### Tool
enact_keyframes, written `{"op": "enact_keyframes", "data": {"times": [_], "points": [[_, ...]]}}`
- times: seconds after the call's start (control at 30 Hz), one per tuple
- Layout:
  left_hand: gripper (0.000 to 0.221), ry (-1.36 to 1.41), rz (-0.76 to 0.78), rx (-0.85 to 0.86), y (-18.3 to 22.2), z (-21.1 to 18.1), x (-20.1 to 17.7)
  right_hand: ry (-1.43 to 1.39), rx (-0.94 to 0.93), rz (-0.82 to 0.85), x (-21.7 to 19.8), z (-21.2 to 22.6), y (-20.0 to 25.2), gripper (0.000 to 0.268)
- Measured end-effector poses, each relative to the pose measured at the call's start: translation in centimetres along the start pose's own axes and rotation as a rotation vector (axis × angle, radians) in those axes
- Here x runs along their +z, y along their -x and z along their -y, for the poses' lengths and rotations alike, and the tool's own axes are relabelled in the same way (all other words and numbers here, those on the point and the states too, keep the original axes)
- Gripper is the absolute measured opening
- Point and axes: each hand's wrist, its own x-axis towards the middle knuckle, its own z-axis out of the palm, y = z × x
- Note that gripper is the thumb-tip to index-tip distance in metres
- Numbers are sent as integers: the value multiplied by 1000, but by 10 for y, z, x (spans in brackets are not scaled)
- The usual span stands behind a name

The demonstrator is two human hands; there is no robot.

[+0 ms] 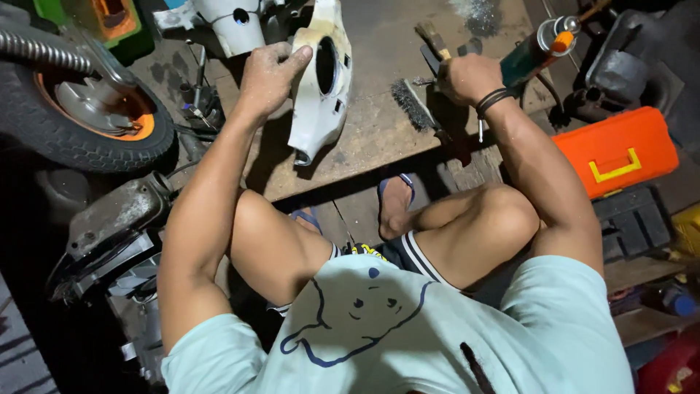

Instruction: Filing and cleaning a motorcycle plastic fairing component using a metal file and a brush

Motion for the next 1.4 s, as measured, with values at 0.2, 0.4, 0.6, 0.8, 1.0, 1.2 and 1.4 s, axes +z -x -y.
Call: {"op": "enact_keyframes", "data": {"times": [0.2, 0.4, 0.6, 0.8, 1.0, 1.2, 1.4], "points": [[36, 140, -9, -147, 5, -25, -2, -15, -10, 276, -16, 20, 8, 44], [43, 149, 19, -137, 7, -26, -6, 33, 170, -148, 26, -24, -16, 22], [65, 104, 106, -212, 14, -50, -12, -40, 108, -83, 49, -32, -19, 27], [72, 317, 150, -120, 9, -29, 1, -89, 93, -52, 54, -32, -20, 24], [73, 398, 163, -67, 8, -27, 5, -148, 167, 8, -3, -4, 17, 55], [67, 366, 107, -71, 8, -38, 2, -242, 139, -219, 4, -17, 13, 57], [86, 683, 215, -361, 13, -59, 3, -451, 176, -340, -19, 0, 27, 35]]}}
